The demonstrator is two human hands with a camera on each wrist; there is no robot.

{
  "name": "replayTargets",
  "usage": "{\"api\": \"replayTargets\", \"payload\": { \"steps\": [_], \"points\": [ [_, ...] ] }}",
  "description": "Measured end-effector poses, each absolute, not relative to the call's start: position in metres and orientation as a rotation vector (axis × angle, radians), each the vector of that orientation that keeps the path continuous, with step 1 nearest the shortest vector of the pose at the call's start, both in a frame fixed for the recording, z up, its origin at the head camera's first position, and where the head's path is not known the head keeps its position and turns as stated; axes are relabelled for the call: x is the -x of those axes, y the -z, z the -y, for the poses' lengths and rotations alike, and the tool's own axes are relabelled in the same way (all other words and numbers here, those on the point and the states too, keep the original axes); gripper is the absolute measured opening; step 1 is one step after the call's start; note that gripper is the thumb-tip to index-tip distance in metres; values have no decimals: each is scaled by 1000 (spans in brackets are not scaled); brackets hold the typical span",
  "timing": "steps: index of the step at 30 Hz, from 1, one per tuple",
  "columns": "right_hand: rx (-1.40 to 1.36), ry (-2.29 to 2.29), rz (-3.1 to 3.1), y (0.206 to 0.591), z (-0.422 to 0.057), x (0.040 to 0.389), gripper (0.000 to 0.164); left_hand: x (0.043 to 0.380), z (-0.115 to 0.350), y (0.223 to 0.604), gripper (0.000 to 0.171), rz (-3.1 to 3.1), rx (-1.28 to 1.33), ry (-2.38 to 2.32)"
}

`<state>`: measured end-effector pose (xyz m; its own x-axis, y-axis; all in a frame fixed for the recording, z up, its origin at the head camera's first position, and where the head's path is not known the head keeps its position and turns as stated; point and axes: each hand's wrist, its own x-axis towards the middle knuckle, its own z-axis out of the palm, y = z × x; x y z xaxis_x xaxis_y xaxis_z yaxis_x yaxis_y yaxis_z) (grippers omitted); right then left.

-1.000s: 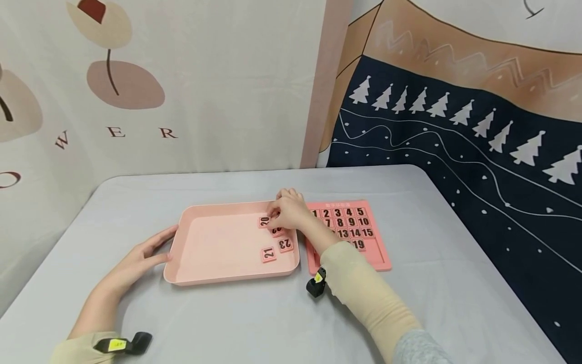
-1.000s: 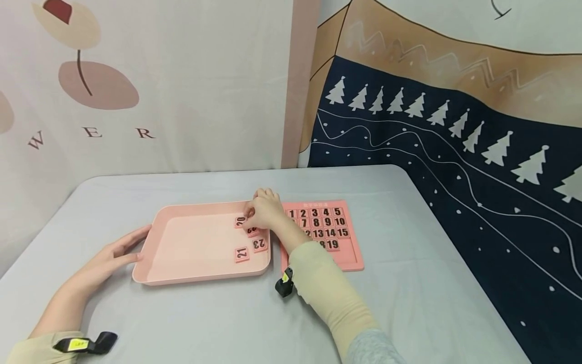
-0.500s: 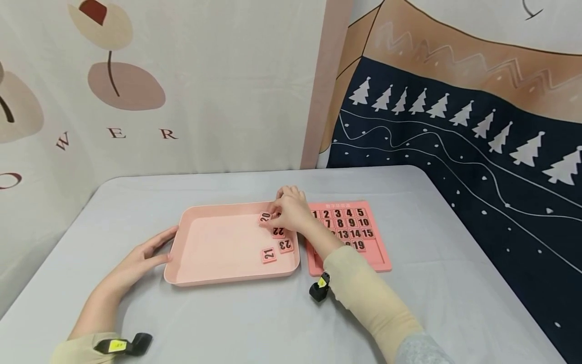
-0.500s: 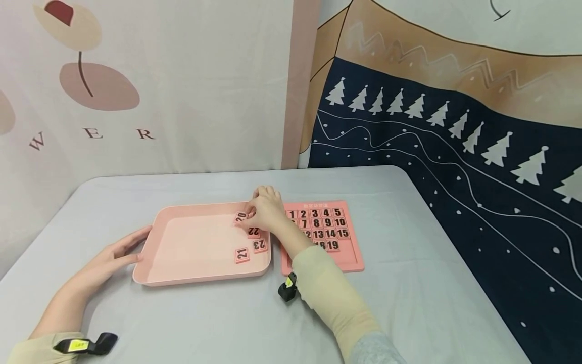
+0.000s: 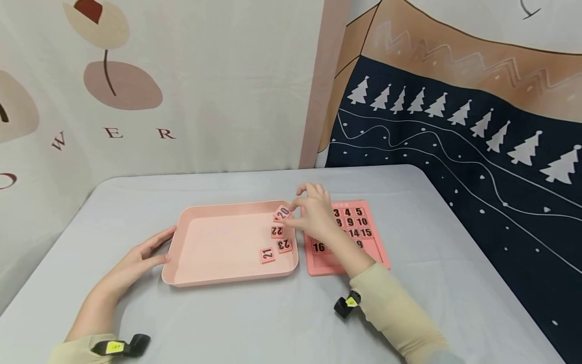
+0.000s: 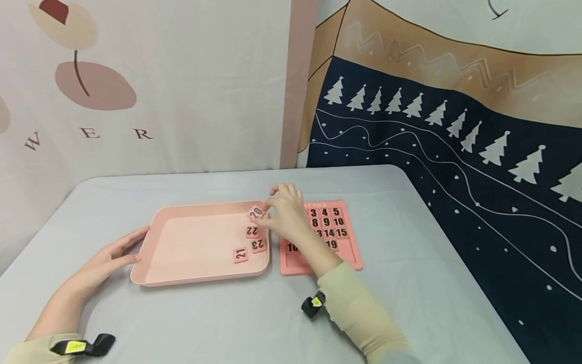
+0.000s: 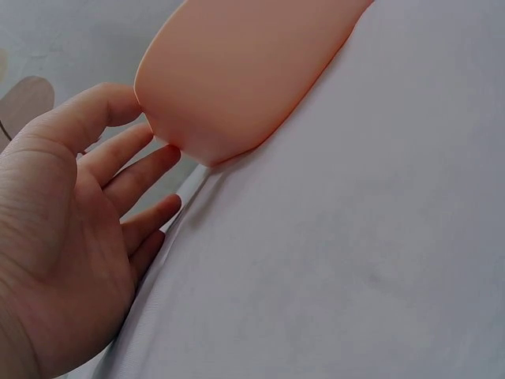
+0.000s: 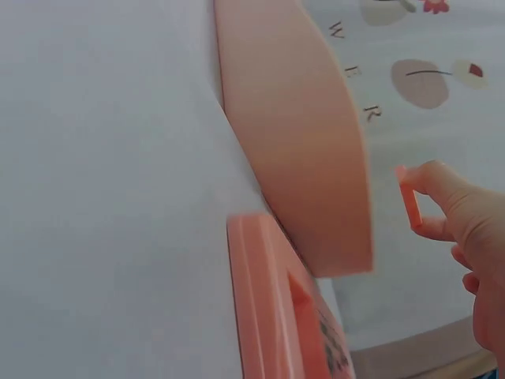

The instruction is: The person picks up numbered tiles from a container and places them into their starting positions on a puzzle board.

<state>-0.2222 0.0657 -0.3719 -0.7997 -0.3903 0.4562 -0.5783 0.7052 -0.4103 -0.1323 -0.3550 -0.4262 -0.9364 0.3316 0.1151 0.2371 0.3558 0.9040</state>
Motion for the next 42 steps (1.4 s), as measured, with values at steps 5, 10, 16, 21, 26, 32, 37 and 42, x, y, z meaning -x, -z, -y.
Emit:
{"api": "replayTargets", "payload": {
  "steps": [5, 10, 16, 21, 26, 32, 37, 42],
  "points": [
    [-722, -799, 2494, 369, -94, 208, 24, 133, 354, 427, 61, -2512, -532, -1651],
    [-635, -781, 2491, 367, -126, 195, 25, 134, 354, 426, 62, -2520, -519, -1639],
    [-530, -753, 2529, 373, -165, 179, 25, 133, 355, 426, 62, -2518, -510, -1633],
    [-477, -646, 2551, 381, -189, 167, 28, 132, 356, 426, 62, -2518, -506, -1635],
    [-413, -600, 2574, 389, -207, 158, 29, 132, 357, 426, 62, -2524, -503, -1628],
    [-331, -580, 2626, 399, -222, 152, 28, 133, 356, 426, 62, -2526, -503, -1626],
    [-297, -552, 2642, 406, -229, 151, 31, 133, 356, 426, 62, -2520, -501, -1627],
    [-279, -519, 2650, 411, -231, 150, 33, 133, 354, 425, 62, -2525, -491, -1618]
  ]
}}
